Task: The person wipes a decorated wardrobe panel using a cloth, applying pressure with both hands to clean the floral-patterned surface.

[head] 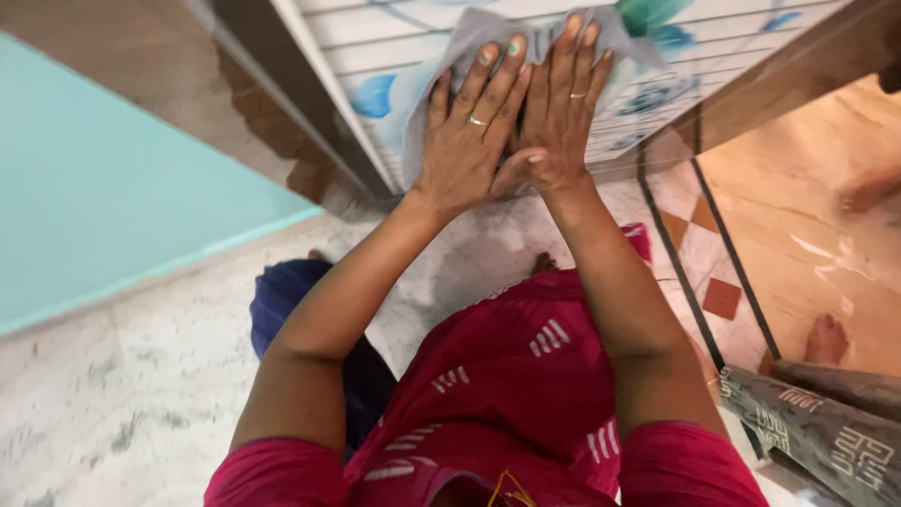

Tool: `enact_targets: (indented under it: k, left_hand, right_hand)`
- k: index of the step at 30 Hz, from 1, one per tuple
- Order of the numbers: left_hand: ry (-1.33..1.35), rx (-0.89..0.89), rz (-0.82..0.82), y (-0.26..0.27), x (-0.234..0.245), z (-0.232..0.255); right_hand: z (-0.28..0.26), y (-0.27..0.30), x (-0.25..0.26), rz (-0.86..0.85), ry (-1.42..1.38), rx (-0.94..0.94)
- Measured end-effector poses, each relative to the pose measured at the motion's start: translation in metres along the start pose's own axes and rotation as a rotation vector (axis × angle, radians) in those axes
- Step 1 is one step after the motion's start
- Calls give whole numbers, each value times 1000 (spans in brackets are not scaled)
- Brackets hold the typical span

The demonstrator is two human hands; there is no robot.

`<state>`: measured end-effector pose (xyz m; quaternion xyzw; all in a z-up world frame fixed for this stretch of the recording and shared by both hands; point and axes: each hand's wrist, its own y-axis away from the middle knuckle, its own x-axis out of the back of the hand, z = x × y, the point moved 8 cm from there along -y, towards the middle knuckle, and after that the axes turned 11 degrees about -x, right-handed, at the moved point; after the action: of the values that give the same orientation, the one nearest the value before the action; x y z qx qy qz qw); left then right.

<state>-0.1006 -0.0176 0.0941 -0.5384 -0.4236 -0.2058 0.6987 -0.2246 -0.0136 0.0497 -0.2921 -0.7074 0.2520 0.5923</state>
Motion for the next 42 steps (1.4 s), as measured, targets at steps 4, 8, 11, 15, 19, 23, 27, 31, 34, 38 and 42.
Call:
enact_targets:
  k: [4, 8, 11, 15, 19, 23, 27, 31, 34, 38, 42]
  left_hand:
    - [-21, -139, 18, -59, 15, 20]
    - [-167, -411, -31, -112, -24, 42]
    - [-379, -528, 0, -133, -61, 63]
    - [-660, -589, 9, -126, -102, 84]
    - [157, -516, -359, -108, -136, 85]
    - [258, -395, -388, -74, -126, 66]
    - [3, -401, -290, -42, -86, 52]
    - [49, -200, -283, -3, -41, 16]
    - [-60, -49, -158, 37, -7, -12]
    - [-217, 100, 13, 81, 10, -37]
    - [-194, 157, -15, 87, -11, -43]
  right_hand:
    - [45, -17, 25, 79, 51, -112]
    - [108, -15, 38, 191, -30, -290]
    - [146, -1, 31, 227, -151, -419]
    - [168, 34, -1, 186, -266, -589]
    - [155, 65, -12, 147, -303, -658]
    - [106, 78, 5, 171, -298, -612]
    - [57, 68, 20, 135, -222, -496]
    - [0, 51, 16, 96, -242, -354]
    - [-48, 33, 8, 60, -226, -235]
    - [-96, 27, -10, 19, -89, -169]
    - [-98, 31, -15, 37, -141, -124]
